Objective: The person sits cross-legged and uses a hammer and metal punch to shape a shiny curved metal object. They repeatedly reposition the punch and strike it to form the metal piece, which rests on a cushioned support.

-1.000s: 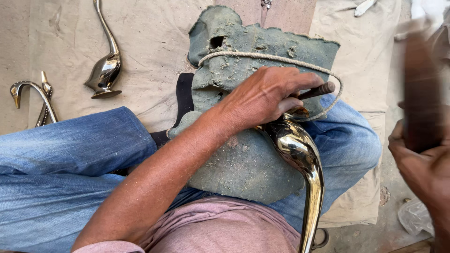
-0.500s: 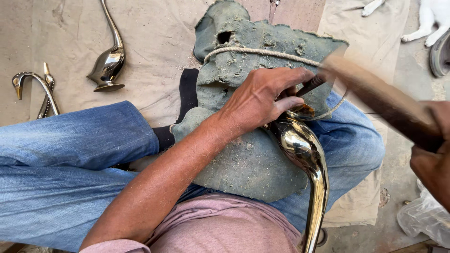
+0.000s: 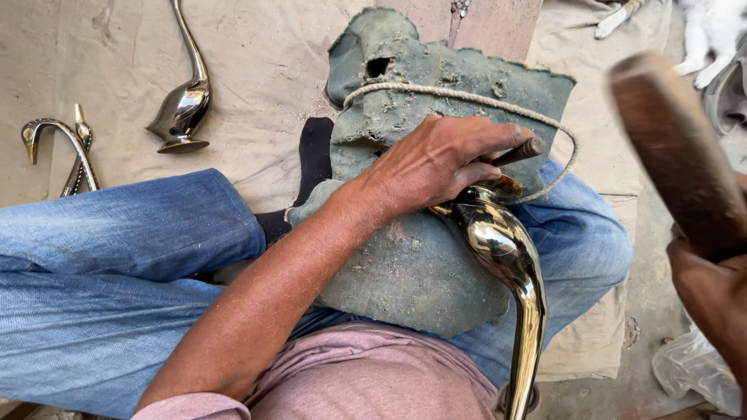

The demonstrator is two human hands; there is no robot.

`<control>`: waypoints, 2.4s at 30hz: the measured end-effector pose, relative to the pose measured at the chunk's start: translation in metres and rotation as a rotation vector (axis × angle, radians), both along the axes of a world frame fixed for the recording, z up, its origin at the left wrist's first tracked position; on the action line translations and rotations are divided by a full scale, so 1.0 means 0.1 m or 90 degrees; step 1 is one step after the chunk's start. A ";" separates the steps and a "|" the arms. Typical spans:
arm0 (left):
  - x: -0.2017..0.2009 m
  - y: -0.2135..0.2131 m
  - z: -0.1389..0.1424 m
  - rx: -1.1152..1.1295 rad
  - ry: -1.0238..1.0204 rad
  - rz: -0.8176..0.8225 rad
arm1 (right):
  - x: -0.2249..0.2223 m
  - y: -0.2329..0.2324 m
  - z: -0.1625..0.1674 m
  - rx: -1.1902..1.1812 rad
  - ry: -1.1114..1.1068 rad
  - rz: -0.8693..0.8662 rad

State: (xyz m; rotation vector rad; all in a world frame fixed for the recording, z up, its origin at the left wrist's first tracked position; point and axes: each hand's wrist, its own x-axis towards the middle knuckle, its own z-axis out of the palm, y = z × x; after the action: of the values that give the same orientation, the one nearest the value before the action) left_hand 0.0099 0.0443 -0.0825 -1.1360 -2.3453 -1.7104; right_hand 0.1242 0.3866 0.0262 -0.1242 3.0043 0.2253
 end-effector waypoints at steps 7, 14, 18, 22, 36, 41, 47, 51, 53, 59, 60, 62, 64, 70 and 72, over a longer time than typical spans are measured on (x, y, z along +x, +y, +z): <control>0.04 0.00 0.01 0.003 -0.014 0.017 | -0.08 0.07 -0.10 0.033 -0.007 0.020; 0.11 -0.02 0.04 0.048 -0.037 0.082 | -0.19 0.20 -0.22 0.116 -0.022 0.042; 0.14 -0.02 0.01 0.034 -0.051 0.106 | -0.20 0.37 -0.35 0.196 -0.043 0.080; 0.15 -0.01 -0.06 0.040 -0.056 0.100 | -0.12 0.60 -0.50 0.419 -0.087 0.150; 0.24 -0.13 -0.05 0.132 -0.183 0.179 | -0.01 0.73 -0.56 1.132 -0.344 0.555; 0.23 -0.19 -0.01 0.086 -0.078 0.134 | -0.08 0.56 -0.49 1.171 -0.387 0.611; 0.20 -0.17 -0.08 0.114 -0.081 0.113 | -0.10 0.50 -0.43 1.186 -0.463 0.690; 0.19 -0.16 -0.12 0.119 -0.071 0.114 | -0.10 0.60 -0.43 1.158 -0.368 0.605; 0.20 -0.15 -0.14 0.118 -0.084 0.115 | -0.10 0.66 -0.45 1.124 -0.347 0.568; 0.21 -0.12 -0.14 0.121 -0.064 0.147 | -0.12 0.75 -0.45 1.191 -0.319 0.574; 0.22 -0.12 -0.13 0.112 -0.068 0.148 | -0.12 0.75 -0.45 1.173 -0.315 0.574; 0.21 -0.12 -0.13 0.104 -0.073 0.144 | -0.10 0.63 -0.39 1.078 -0.265 0.498; 0.21 -0.13 -0.11 0.105 -0.080 0.139 | -0.08 0.43 -0.26 0.337 -0.072 0.139; 0.25 -0.13 -0.07 0.092 -0.040 0.179 | -0.33 -0.42 0.29 -0.096 0.046 0.148; 0.25 -0.12 -0.05 0.070 -0.070 0.190 | -0.40 -0.65 0.37 -0.076 0.022 0.126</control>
State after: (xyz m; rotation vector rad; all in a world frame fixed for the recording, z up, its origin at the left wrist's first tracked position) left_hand 0.0350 0.0324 -0.0877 -0.6514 -2.3021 -1.8037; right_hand 0.0840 0.3218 0.0629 -0.4340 3.0379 0.0677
